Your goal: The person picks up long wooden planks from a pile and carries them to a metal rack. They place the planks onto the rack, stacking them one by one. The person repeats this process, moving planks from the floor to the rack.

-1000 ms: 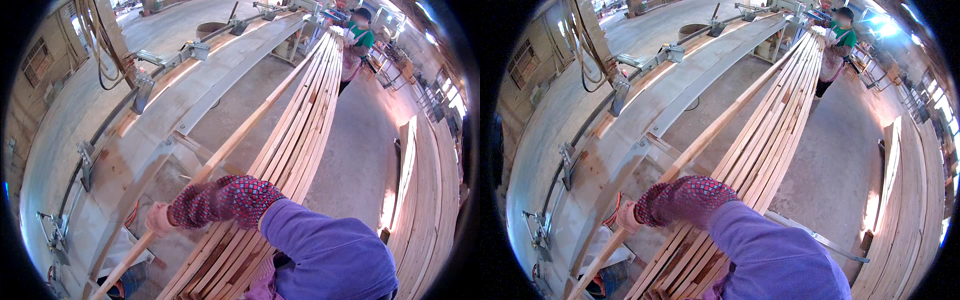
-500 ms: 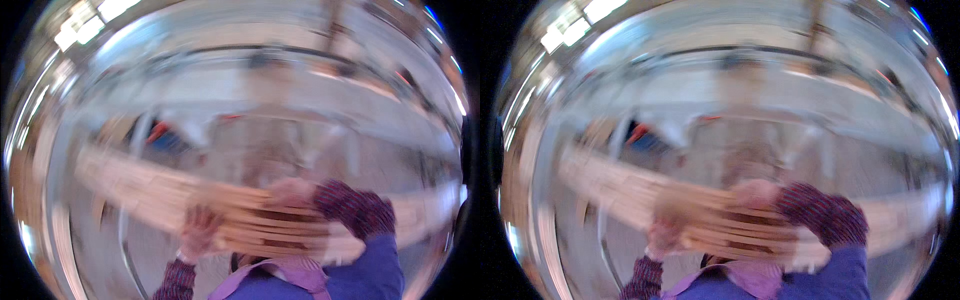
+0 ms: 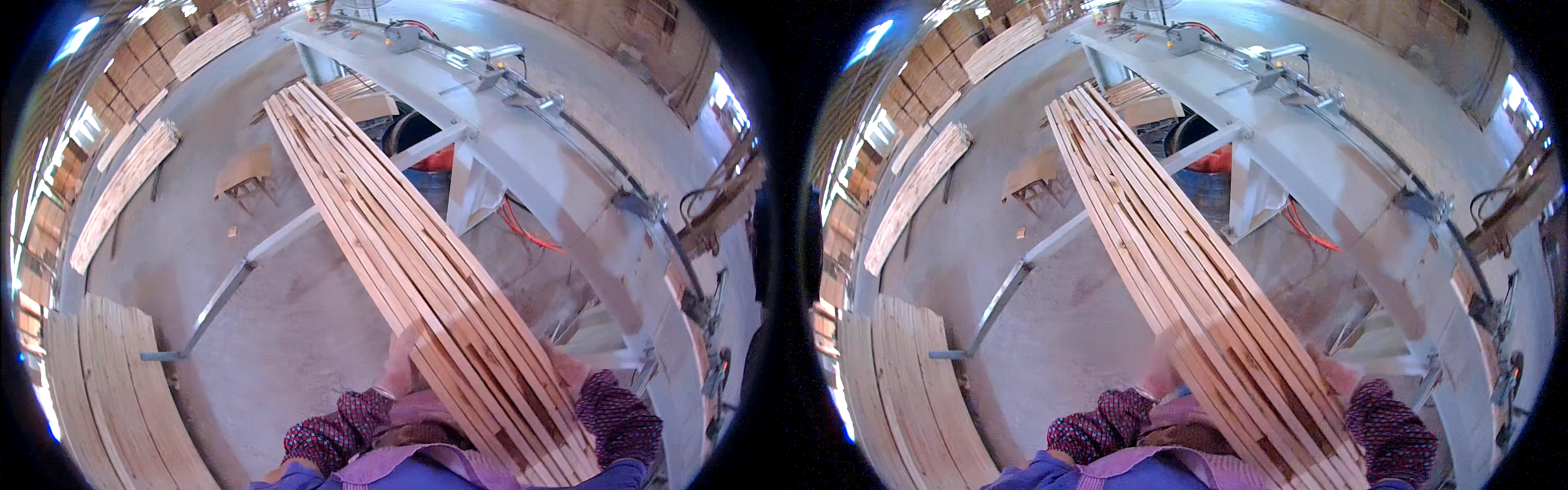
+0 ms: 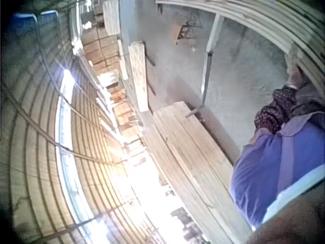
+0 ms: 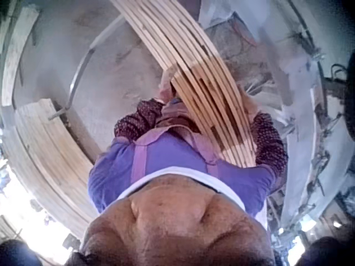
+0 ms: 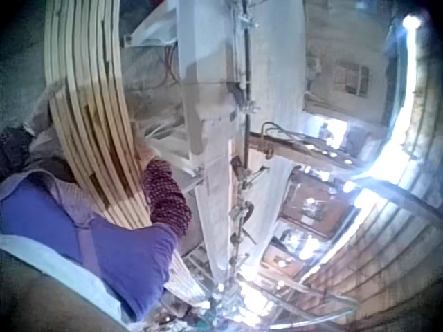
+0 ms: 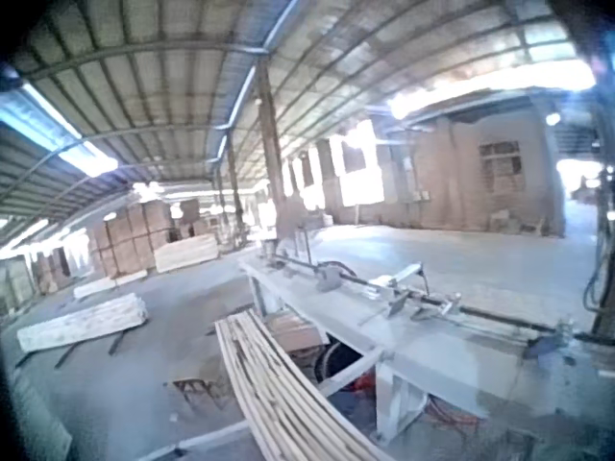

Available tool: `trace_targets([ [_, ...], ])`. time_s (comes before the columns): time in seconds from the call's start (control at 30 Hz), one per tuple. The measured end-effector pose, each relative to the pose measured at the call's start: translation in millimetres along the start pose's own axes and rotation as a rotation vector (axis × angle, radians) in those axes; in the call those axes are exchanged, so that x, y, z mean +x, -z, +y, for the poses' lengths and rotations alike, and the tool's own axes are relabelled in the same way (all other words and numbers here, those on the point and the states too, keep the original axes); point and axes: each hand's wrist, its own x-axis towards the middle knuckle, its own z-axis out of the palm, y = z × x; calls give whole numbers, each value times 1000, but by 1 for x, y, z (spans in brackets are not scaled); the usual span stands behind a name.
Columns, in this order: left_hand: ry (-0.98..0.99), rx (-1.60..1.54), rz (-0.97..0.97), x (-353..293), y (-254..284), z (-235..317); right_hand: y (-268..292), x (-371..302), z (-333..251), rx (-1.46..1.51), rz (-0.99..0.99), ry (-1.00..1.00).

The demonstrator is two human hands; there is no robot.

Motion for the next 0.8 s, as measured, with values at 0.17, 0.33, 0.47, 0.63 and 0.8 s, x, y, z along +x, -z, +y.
trace_targets([
  [0.17, -262, 83, 233, -9, -35, -7, 24, 110, 81, -685, -164, 733],
  [0.33, -295, 63, 300, -14, -48, 8, 2, 142, 35, -425, -158, 790],
  [0.47, -167, -64, 367, -16, -36, 4, -7, 135, 15, -358, -159, 756],
  [0.63, 23, -297, 212, -28, -48, 24, -23, 101, -32, -194, -93, 634],
  [0.8, 14, -438, 5, -14, -10, -10, -29, 73, -57, 127, 79, 142],
])
